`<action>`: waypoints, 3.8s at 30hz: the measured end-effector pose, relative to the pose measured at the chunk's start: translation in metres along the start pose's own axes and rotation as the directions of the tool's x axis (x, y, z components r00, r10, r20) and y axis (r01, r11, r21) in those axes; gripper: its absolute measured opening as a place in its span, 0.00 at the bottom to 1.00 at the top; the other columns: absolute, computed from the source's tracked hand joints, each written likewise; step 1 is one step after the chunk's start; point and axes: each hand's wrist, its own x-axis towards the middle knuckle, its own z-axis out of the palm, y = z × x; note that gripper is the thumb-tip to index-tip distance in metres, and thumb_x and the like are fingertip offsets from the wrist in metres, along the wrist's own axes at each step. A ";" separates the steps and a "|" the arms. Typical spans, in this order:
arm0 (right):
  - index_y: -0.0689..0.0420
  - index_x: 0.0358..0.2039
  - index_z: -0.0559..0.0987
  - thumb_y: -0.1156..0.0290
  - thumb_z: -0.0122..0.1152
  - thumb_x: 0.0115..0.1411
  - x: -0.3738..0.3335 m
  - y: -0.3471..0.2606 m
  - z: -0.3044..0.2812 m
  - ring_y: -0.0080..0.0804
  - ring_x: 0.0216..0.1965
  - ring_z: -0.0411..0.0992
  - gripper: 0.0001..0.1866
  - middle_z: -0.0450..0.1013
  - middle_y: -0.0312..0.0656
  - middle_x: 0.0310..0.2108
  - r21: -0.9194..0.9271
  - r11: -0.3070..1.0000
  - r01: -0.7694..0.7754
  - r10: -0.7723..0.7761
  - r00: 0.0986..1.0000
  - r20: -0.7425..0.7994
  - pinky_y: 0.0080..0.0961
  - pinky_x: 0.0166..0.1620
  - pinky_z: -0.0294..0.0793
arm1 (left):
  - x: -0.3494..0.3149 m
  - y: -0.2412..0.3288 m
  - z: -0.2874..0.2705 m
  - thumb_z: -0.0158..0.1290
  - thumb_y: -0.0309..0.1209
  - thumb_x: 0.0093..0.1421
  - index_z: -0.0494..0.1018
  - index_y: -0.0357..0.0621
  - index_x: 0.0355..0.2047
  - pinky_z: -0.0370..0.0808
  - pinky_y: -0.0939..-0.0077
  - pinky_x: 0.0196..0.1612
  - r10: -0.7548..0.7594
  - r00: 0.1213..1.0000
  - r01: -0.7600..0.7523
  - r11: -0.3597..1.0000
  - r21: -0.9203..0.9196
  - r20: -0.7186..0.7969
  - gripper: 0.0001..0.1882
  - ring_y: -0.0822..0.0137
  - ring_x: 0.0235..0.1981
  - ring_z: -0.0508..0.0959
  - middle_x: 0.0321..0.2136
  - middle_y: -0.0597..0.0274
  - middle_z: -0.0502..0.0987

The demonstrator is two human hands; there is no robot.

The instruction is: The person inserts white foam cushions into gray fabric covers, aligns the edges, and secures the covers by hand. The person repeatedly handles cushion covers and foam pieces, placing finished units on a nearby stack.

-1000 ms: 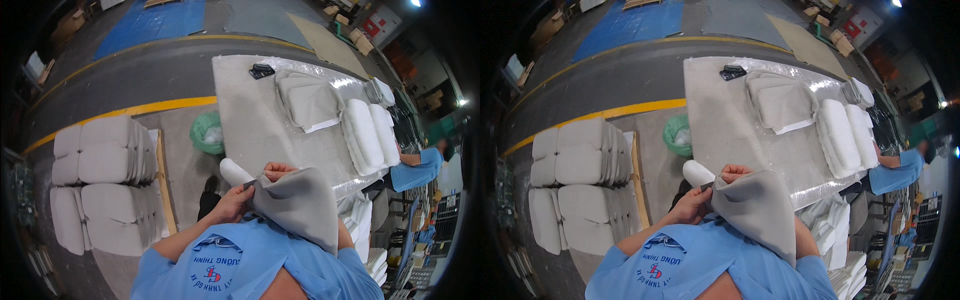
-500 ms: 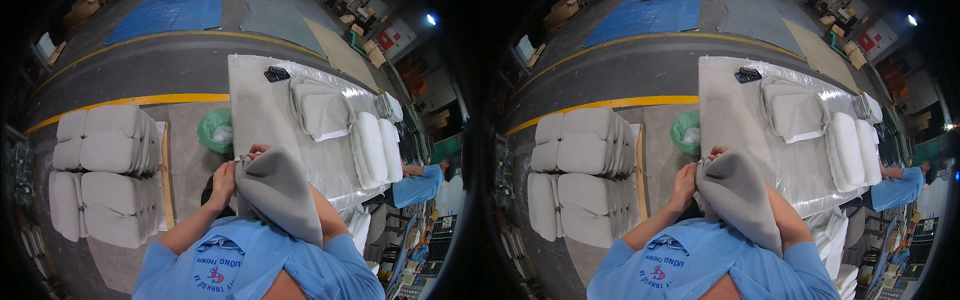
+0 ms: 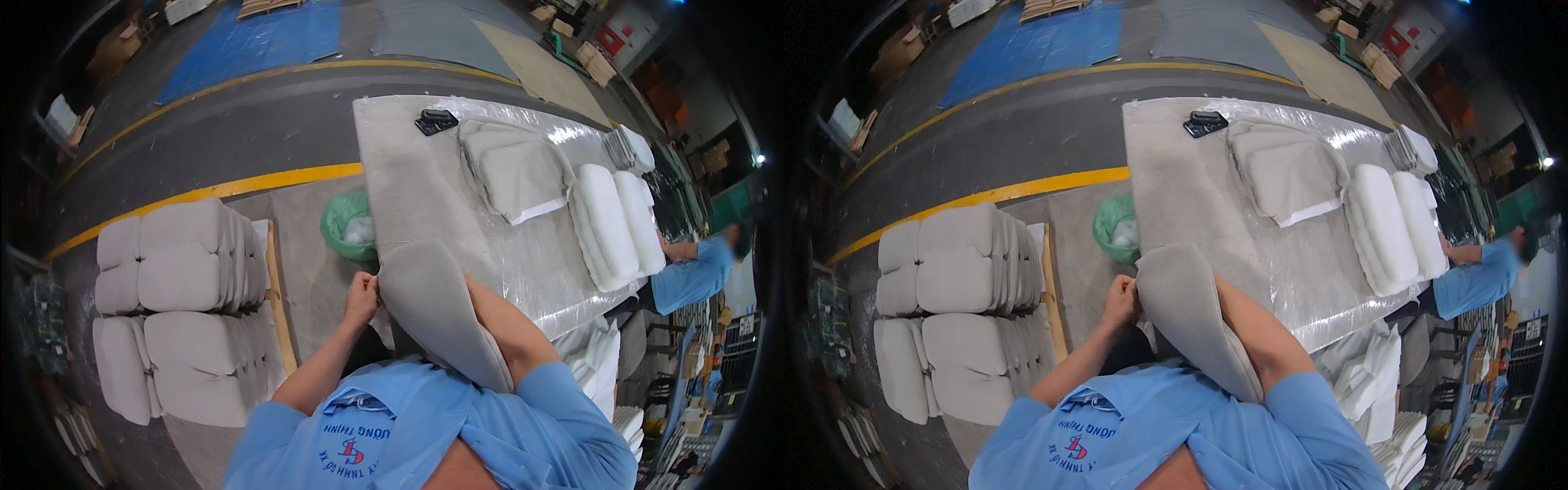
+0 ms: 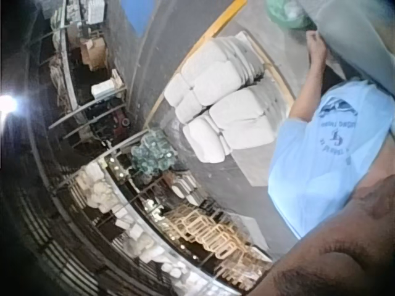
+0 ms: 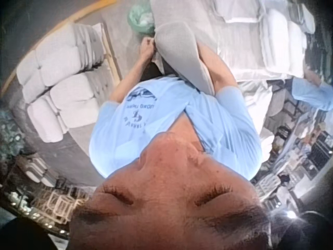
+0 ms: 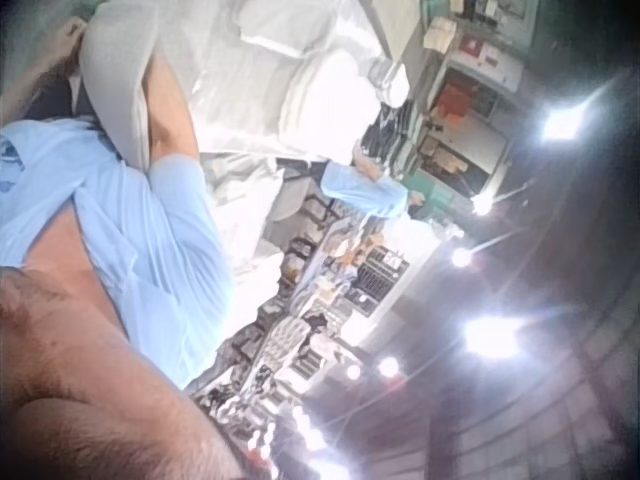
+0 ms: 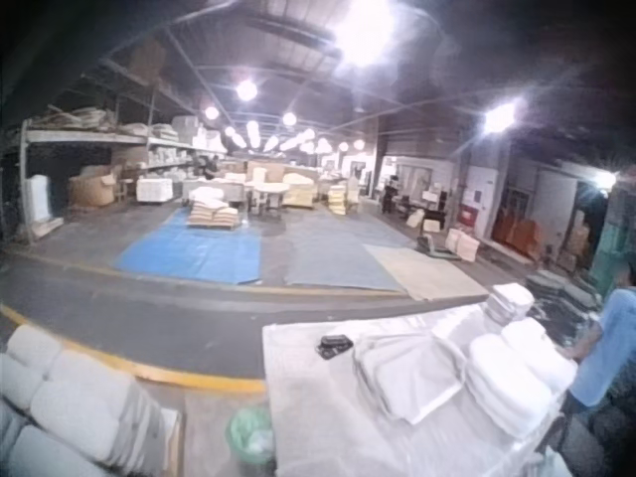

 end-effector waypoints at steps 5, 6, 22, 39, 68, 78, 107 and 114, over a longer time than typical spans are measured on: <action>0.60 0.52 0.81 0.62 0.61 0.70 -0.032 -0.008 -0.012 0.26 0.41 0.77 0.17 0.80 0.40 0.43 -0.109 0.993 0.035 -0.057 0.976 -0.209 0.24 0.47 0.77 | 0.028 0.044 -0.029 0.57 0.18 0.61 0.60 0.48 0.69 0.76 0.75 0.45 0.020 0.786 -0.022 1.000 -0.004 0.618 0.36 0.69 0.42 0.80 0.53 0.62 0.76; 0.61 0.52 0.81 0.62 0.61 0.70 -0.045 -0.015 -0.015 0.26 0.42 0.77 0.18 0.80 0.41 0.43 -0.216 0.976 -0.004 -0.064 0.951 -0.303 0.24 0.48 0.77 | 0.033 0.050 -0.030 0.57 0.15 0.60 0.58 0.48 0.71 0.77 0.73 0.51 -0.003 0.716 -0.042 0.998 0.047 0.698 0.40 0.66 0.49 0.80 0.57 0.61 0.76; 0.54 0.56 0.80 0.76 0.71 0.53 -0.384 0.000 0.175 0.44 0.49 0.77 0.27 0.77 0.43 0.50 -0.352 0.894 -0.277 -0.201 0.452 -0.869 0.36 0.50 0.77 | 0.043 0.065 -0.010 0.58 0.16 0.63 0.79 0.39 0.51 0.79 0.65 0.55 -0.150 0.629 -0.106 0.955 0.276 0.763 0.16 0.64 0.49 0.82 0.46 0.60 0.83; 0.61 0.43 0.82 0.82 0.61 0.60 -0.317 -0.033 0.171 0.40 0.29 0.78 0.10 0.78 0.49 0.32 -0.327 0.894 -0.308 -0.370 -0.092 -0.924 0.31 0.34 0.76 | 0.072 0.066 -0.015 0.69 0.27 0.56 0.75 0.38 0.56 0.76 0.64 0.56 -0.225 0.552 -0.424 0.754 0.502 0.803 0.28 0.62 0.50 0.78 0.51 0.56 0.79; 0.62 0.43 0.79 0.82 0.57 0.67 -0.287 0.066 0.181 0.21 0.29 0.75 0.07 0.78 0.35 0.30 -0.293 0.944 0.149 -0.215 -0.395 -0.893 0.21 0.35 0.75 | 0.105 0.054 -0.018 0.56 0.37 0.66 0.79 0.48 0.56 0.75 0.56 0.57 -0.212 0.373 -0.711 0.560 0.425 0.903 0.19 0.53 0.52 0.81 0.49 0.54 0.84; 0.61 0.46 0.79 0.84 0.54 0.67 -0.274 0.079 0.191 0.21 0.36 0.74 0.10 0.76 0.36 0.40 -0.369 0.901 0.228 -0.239 -0.448 -0.861 0.19 0.40 0.75 | 0.180 0.178 0.040 0.54 0.40 0.67 0.78 0.49 0.57 0.76 0.55 0.57 -0.635 0.192 -0.969 -0.003 0.246 0.749 0.20 0.51 0.53 0.81 0.51 0.53 0.83; 0.51 0.56 0.76 0.55 0.47 0.77 -0.198 0.141 0.223 0.28 0.48 0.78 0.18 0.80 0.37 0.46 0.052 0.207 0.977 0.424 -0.041 -0.905 0.31 0.48 0.77 | -0.069 0.053 0.263 0.47 0.43 0.76 0.77 0.38 0.55 0.74 0.70 0.55 -0.518 -0.387 -0.768 0.639 0.044 0.763 0.22 0.66 0.48 0.79 0.46 0.55 0.82; 0.56 0.64 0.72 0.58 0.48 0.73 -0.195 0.163 0.220 0.41 0.54 0.77 0.24 0.78 0.48 0.55 0.184 -0.104 0.977 0.000 0.185 -0.983 0.42 0.60 0.74 | -0.069 0.052 0.269 0.49 0.44 0.75 0.76 0.39 0.57 0.74 0.69 0.55 -0.576 -0.391 -0.751 0.650 0.113 0.718 0.23 0.66 0.48 0.79 0.48 0.54 0.81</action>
